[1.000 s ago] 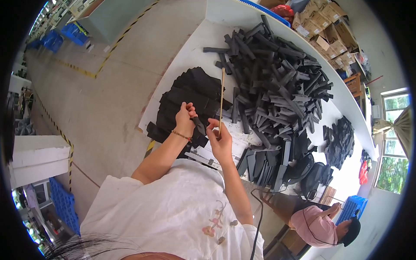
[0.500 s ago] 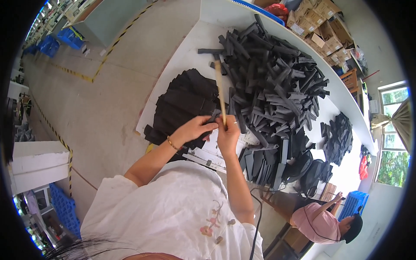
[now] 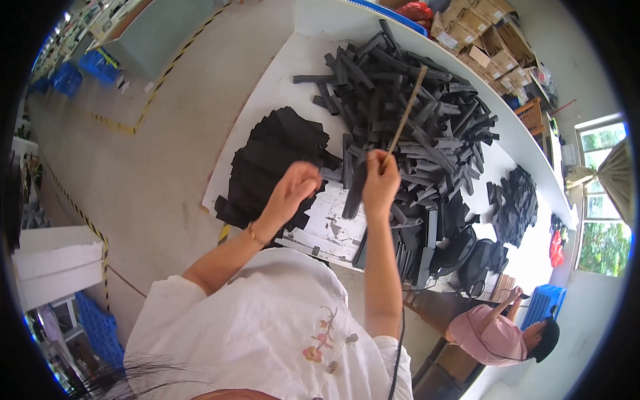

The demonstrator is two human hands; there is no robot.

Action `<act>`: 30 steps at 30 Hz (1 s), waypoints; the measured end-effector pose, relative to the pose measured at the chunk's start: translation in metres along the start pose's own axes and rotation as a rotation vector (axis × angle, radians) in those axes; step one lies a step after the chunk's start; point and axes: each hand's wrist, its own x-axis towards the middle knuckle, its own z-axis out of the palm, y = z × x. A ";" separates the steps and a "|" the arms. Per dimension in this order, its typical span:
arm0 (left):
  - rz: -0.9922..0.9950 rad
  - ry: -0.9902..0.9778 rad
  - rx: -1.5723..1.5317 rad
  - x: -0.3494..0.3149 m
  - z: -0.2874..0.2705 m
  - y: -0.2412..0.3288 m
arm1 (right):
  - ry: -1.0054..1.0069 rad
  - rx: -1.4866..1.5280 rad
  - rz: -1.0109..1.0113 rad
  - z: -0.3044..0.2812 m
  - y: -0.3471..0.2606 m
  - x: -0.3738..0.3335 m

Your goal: The person is counting and sorting black foam pieces on a workbench using a wooden stick.

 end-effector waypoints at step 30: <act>0.330 -0.156 1.216 0.112 -0.129 -0.067 | -0.433 -0.606 -0.233 -0.053 0.074 -0.030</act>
